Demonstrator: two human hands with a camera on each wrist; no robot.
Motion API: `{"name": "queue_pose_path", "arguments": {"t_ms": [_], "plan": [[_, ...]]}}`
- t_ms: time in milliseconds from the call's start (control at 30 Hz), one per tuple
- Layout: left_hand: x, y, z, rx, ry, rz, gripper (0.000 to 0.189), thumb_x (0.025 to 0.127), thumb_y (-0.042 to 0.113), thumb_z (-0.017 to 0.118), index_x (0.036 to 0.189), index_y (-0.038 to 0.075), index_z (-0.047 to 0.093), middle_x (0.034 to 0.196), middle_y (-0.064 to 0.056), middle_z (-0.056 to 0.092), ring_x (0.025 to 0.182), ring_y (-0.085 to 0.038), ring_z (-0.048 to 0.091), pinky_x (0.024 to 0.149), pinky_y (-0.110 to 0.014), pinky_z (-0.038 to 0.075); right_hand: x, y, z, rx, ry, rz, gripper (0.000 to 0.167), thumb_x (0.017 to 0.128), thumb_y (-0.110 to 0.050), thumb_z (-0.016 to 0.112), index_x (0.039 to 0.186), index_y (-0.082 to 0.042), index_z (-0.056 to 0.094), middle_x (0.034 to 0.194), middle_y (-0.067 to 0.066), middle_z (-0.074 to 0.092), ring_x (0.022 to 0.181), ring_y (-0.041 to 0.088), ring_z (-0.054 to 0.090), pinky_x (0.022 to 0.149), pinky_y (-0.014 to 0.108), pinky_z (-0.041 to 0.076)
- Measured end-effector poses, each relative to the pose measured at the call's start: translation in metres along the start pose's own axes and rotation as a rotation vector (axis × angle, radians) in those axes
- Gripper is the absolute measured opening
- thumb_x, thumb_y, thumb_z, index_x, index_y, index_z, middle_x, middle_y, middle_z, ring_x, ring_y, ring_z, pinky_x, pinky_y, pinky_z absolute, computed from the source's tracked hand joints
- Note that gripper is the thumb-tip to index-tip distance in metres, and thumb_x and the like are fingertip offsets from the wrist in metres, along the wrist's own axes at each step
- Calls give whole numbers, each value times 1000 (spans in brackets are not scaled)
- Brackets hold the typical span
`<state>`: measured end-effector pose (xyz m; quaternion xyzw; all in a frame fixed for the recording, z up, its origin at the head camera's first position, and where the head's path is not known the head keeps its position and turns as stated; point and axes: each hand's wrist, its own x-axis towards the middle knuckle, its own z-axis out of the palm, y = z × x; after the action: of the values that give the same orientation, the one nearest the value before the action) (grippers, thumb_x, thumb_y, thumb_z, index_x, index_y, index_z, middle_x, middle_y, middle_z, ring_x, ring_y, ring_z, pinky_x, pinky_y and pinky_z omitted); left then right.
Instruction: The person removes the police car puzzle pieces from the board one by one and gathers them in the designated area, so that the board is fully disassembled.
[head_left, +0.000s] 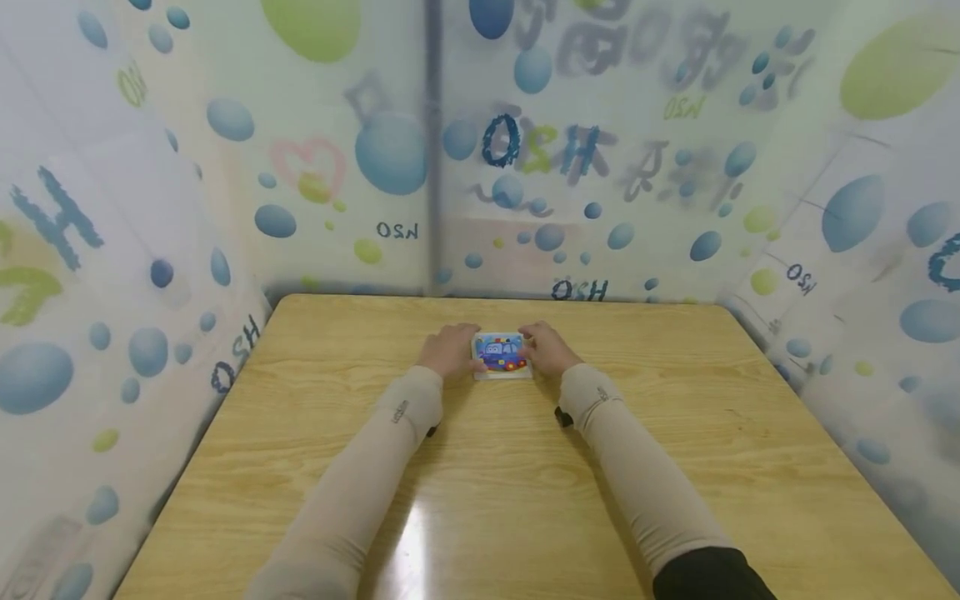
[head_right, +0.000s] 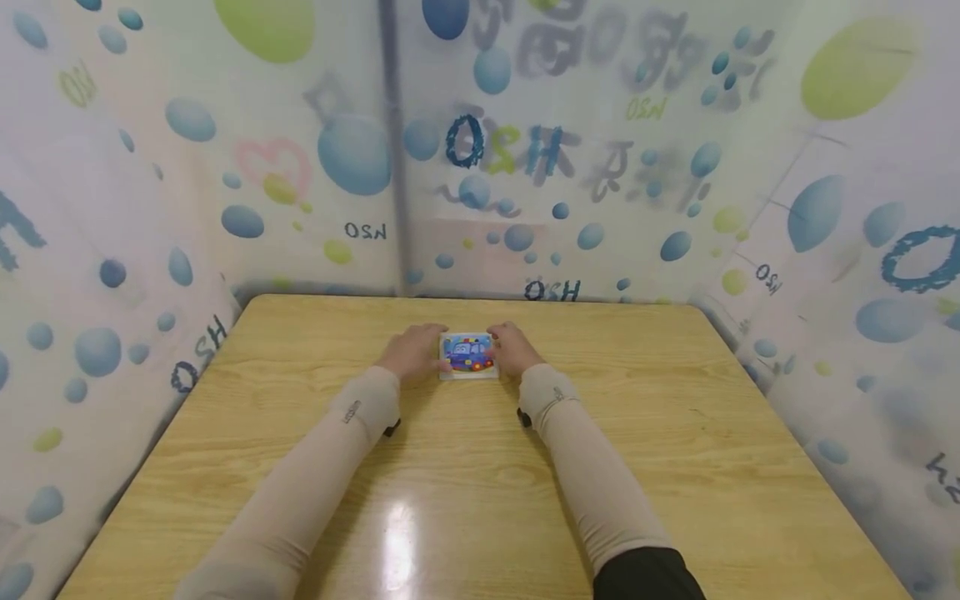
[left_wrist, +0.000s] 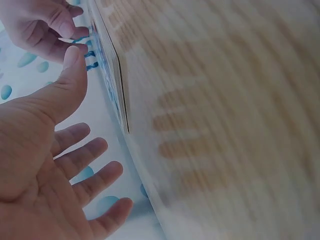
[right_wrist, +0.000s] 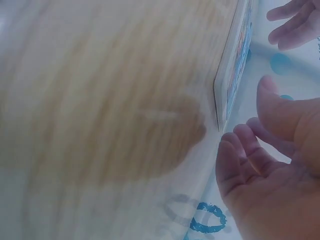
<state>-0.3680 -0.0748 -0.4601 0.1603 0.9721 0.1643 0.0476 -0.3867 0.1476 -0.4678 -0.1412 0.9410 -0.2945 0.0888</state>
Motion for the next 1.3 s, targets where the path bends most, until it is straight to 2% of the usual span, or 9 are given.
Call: {"name": "queue_pose_path", "arguments": {"t_ms": [233,400,633,800,1000,1300], "plan": [[2,0,2,1,-74,-33,89,83,49,79,155,15,41,160,-7,40,144,-34,38,117,-60,30,4,1,0,-38,-36,14,51,103,-14,61,149,1,46,142,23,48,130,38,52,111,48,44],[2,-1,2,-4,-76,-40,87,83,50,79,154,15,44,158,-7,43,142,-35,41,117,-60,29,5,1,0,-92,-63,-2,52,103,-15,60,149,2,44,137,23,50,129,37,51,112,49,42],[9,-3,10,47,-90,-32,86,83,54,78,153,16,46,157,-7,44,142,-35,40,115,-59,32,5,-1,1,-178,-94,-9,59,102,-16,64,151,4,39,142,25,46,133,38,45,116,49,36],[16,-3,15,102,-80,-50,87,81,59,77,153,20,47,157,-4,43,143,-32,39,114,-60,34,8,-1,0,-110,-73,36,54,103,-15,61,149,5,42,140,25,49,133,38,48,115,49,38],[19,0,22,179,-103,-85,85,85,62,72,154,22,44,161,-2,38,144,-31,36,111,-60,38,15,1,1,-23,-34,86,45,103,-16,62,141,6,51,137,24,56,130,37,53,111,48,43],[14,7,16,141,-84,-122,85,83,58,76,153,20,45,158,-3,42,141,-30,40,111,-60,37,23,-7,3,-80,5,135,39,99,-14,68,129,8,59,124,23,63,119,37,59,106,47,47]]}}
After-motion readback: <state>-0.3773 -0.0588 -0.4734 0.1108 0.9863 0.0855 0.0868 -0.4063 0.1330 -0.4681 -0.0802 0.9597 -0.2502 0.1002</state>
